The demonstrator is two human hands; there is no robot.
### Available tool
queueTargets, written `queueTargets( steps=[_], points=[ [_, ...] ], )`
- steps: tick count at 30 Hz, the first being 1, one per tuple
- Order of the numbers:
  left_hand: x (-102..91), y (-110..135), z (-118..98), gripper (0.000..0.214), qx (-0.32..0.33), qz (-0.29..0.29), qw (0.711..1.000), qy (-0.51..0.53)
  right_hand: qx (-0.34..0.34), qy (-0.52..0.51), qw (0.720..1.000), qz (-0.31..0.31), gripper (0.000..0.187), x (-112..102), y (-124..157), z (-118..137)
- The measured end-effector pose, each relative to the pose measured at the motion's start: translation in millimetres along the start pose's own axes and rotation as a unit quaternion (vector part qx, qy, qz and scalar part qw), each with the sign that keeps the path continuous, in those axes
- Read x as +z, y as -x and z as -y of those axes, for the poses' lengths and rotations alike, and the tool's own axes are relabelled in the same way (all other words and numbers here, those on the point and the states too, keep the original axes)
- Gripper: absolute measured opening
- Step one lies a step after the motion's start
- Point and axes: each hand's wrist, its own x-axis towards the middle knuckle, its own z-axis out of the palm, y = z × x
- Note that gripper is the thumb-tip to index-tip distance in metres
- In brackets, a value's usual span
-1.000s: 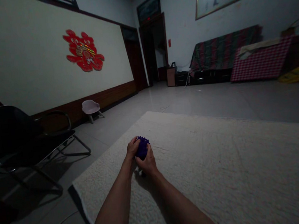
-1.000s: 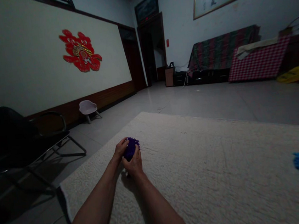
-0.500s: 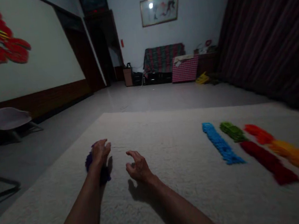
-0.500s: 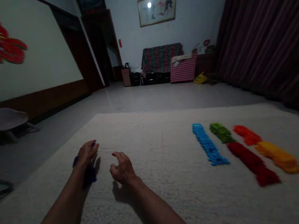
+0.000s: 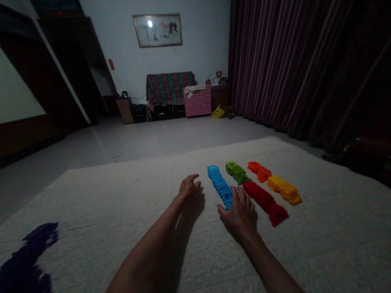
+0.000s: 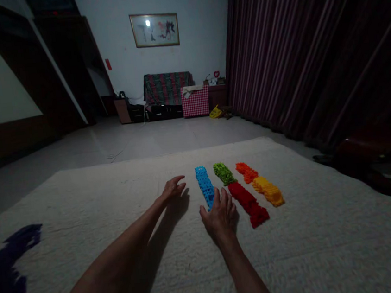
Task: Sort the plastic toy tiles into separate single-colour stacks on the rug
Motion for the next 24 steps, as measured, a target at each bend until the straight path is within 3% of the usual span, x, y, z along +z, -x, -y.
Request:
queueTargets(
  steps=[6, 10, 14, 24],
  points=[
    [65.6, -76.4, -27.8, 0.048, -0.024, 0.033, 0.999, -0.034, 0.0, -0.015, 1.0, 0.023, 0.073, 14.3, 5.9, -15.0],
    [95.7, -94.8, -24.5, 0.049, -0.037, 0.05, 0.998, -0.031, 0.009, -0.039, 0.999, 0.024, 0.07, 14.1, 4.2, -15.4],
    [103.7, -83.3, -20.3, 0.049, -0.023, 0.097, 0.995, -0.015, 0.003, -0.048, 0.999, 0.023, 0.073, 15.0, 3.1, -15.7],
    [86.5, -21.2, -25.9, 0.034, 0.07, 0.183, 0.98, -0.024, -0.015, -0.05, 0.998, 0.041, 0.082, 11.8, 1.7, -11.0]
  ],
)
